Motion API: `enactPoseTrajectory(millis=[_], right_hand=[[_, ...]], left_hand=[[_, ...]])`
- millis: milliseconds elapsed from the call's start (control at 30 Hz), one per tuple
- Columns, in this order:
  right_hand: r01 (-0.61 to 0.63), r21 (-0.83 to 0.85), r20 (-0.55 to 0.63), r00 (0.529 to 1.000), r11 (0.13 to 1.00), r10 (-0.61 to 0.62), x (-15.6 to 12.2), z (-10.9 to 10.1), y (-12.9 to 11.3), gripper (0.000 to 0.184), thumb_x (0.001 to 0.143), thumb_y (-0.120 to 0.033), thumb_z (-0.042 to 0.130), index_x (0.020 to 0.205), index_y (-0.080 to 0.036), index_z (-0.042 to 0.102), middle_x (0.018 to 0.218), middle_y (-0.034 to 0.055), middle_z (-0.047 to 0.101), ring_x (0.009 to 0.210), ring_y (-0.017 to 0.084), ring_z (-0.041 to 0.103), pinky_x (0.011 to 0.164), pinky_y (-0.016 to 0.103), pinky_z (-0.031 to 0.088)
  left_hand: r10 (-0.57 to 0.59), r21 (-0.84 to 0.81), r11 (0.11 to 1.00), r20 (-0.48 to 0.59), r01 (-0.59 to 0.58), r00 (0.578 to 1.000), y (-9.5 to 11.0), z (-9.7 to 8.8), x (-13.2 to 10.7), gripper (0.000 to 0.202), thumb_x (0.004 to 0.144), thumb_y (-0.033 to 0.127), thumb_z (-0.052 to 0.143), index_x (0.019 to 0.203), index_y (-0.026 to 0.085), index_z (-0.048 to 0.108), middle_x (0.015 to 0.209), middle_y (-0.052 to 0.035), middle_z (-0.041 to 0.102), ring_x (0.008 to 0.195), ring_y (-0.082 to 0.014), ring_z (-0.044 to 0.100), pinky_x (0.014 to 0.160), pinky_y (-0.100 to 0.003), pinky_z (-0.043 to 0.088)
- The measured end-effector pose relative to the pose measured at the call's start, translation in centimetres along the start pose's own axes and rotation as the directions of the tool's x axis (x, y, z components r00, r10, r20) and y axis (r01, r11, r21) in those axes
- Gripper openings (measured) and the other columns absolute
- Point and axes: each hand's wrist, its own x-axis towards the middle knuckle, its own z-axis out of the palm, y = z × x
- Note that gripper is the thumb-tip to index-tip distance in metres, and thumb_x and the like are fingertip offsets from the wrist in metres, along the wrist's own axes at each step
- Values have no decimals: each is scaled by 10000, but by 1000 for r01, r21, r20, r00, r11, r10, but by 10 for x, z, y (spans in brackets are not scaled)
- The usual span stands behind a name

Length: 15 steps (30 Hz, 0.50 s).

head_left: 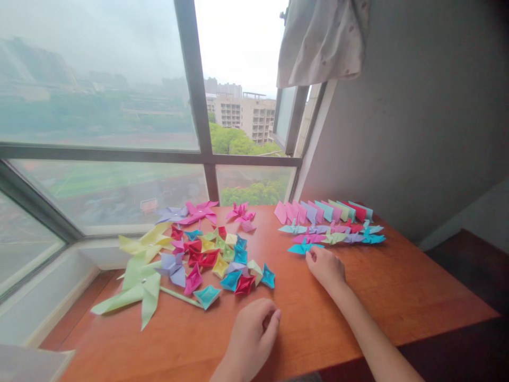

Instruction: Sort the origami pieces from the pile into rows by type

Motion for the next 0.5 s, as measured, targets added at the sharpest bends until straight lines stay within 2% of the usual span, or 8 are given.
enactPoseTrajectory(millis=[167, 333, 500], right_hand=[[-18, 39, 19, 1000, 999, 17, 0, -3, 1, 235, 909, -375, 495, 844, -254, 684, 825, 35, 704, 699, 167, 624, 562, 253, 286], [-14, 68, 1, 1000, 998, 14, -9, -4, 0, 241, 903, -383, 503, 764, -247, 645, 766, 13, 692, 656, 160, 598, 541, 258, 230], [114, 206, -41, 993, 972, -108, -33, 7, -14, 250, 905, -378, 491, 737, -243, 617, 701, 0, 665, 641, 155, 584, 545, 255, 249]], left_hand=[[-3, 8, 1000, 2, 3, 1000, 0, 0, 0, 258, 917, 242, 496, 663, 196, 496, 635, -12, 545, 607, -158, 491, 565, -253, 287], [-2, 3, 1000, -6, 2, 1000, -1, 0, 1, 245, 915, 234, 499, 674, 192, 519, 640, -13, 552, 610, -157, 494, 567, -251, 291], [-48, -102, 994, 4, 48, 999, 3, -2, 1, 220, 900, 245, 519, 695, 180, 564, 639, -6, 556, 609, -149, 493, 567, -240, 316]])
